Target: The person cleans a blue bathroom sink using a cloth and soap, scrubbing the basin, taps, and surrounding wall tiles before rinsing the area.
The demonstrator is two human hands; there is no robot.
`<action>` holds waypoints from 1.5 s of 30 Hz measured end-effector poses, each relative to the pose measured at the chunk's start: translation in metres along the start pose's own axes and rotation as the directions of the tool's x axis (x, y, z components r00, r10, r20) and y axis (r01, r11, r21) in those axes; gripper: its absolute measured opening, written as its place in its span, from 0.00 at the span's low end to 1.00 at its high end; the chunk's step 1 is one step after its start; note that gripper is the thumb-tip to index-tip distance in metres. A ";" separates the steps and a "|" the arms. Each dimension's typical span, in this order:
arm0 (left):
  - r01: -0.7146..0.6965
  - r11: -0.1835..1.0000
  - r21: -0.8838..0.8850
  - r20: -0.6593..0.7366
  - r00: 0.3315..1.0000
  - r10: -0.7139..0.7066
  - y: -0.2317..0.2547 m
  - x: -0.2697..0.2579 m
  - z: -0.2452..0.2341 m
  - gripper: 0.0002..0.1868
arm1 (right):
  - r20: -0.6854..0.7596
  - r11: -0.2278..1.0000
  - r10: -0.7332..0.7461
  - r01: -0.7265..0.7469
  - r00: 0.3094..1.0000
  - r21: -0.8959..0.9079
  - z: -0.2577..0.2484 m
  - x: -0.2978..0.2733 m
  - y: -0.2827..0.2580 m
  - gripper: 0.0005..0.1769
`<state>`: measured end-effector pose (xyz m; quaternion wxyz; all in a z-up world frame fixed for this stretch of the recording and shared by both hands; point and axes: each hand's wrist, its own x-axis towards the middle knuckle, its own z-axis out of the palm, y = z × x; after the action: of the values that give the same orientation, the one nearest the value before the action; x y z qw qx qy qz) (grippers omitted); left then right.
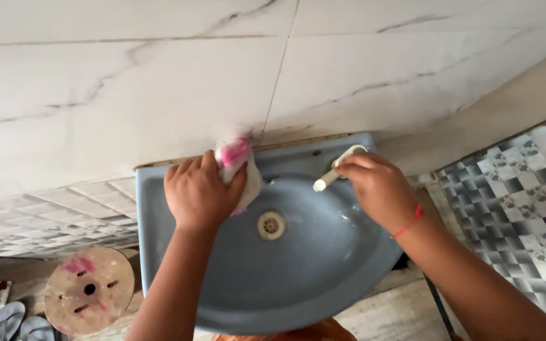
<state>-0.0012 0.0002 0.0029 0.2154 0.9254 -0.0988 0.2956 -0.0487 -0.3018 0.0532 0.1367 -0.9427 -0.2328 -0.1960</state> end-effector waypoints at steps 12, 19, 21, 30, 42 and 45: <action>0.012 1.000 -0.010 0.036 0.999 -0.012 -0.001 0.002 0.000 0.22 | -0.029 0.995 0.099 -0.100 0.995 -0.030 -0.006 0.012 0.000 0.13; 0.019 1.000 0.004 -0.012 1.000 -0.019 -0.001 0.004 0.001 0.22 | -0.004 0.996 0.082 -0.082 0.997 -0.024 -0.010 0.011 0.003 0.11; 0.026 1.000 -0.001 0.011 1.000 -0.026 -0.001 0.003 0.002 0.22 | -0.009 0.997 0.081 -0.081 0.997 -0.015 -0.006 0.013 0.005 0.13; 0.012 1.000 0.009 0.014 1.000 -0.012 -0.002 0.003 0.001 0.21 | -0.017 0.992 0.122 -0.122 0.992 -0.017 -0.008 0.006 0.012 0.14; -0.002 1.000 0.010 -0.038 0.999 0.002 0.002 0.002 0.001 0.21 | -0.030 0.997 0.072 -0.072 0.997 -0.015 0.001 0.001 -0.004 0.13; 0.005 1.000 0.011 -0.006 1.000 -0.005 -0.001 0.000 0.002 0.22 | 0.018 0.981 0.195 -0.195 0.981 0.013 -0.005 0.012 0.009 0.14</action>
<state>0.0001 0.0001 0.0006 0.2115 0.9259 -0.0943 0.2986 -0.0357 -0.3069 0.0609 0.1605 -0.9615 -0.1419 -0.1722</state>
